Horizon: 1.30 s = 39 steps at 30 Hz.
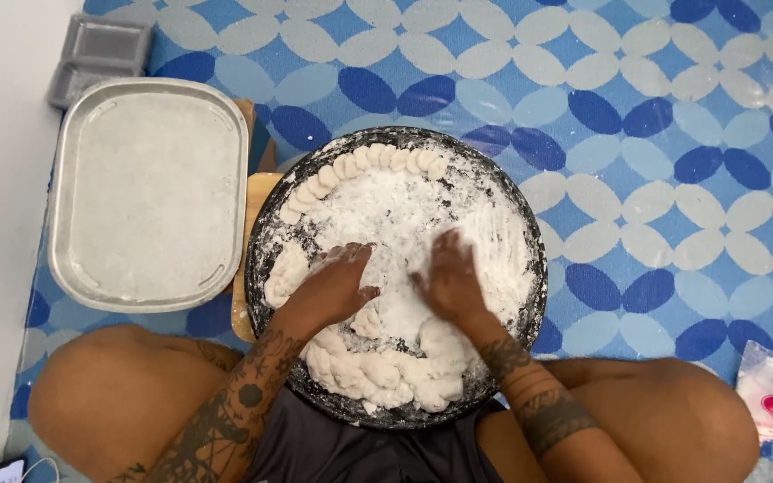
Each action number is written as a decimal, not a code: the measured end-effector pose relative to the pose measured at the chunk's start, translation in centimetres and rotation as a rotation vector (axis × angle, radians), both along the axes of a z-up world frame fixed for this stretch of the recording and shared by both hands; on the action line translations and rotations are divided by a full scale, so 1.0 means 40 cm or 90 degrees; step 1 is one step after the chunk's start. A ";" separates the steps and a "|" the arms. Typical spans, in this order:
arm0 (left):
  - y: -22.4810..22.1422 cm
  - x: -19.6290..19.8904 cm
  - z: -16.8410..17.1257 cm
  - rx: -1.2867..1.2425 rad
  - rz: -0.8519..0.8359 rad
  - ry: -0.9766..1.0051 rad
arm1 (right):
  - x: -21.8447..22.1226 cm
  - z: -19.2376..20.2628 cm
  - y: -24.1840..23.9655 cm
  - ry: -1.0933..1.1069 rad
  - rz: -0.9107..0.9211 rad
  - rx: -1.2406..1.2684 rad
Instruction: The person is hand-kneading and coating small pieces of dough in a large bowl of flour.
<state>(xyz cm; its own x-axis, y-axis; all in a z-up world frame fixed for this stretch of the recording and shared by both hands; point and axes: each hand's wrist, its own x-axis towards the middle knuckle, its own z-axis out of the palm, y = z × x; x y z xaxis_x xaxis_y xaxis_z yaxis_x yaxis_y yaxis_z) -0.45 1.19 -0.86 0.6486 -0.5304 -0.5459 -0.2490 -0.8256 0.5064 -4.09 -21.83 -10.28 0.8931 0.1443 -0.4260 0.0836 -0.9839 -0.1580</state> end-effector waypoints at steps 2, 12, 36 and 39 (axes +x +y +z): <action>0.003 -0.004 -0.012 -0.003 0.000 0.000 | -0.020 0.012 0.007 0.002 0.012 -0.011; 0.002 0.001 -0.032 -0.024 0.008 -0.031 | -0.038 -0.156 -0.028 -0.076 0.055 -0.008; -0.055 -0.038 -0.094 -0.476 0.418 -0.006 | -0.020 0.127 0.042 0.044 -0.519 0.859; -0.060 -0.038 -0.036 -0.503 0.466 0.028 | -0.011 0.217 0.075 -0.029 -0.436 0.753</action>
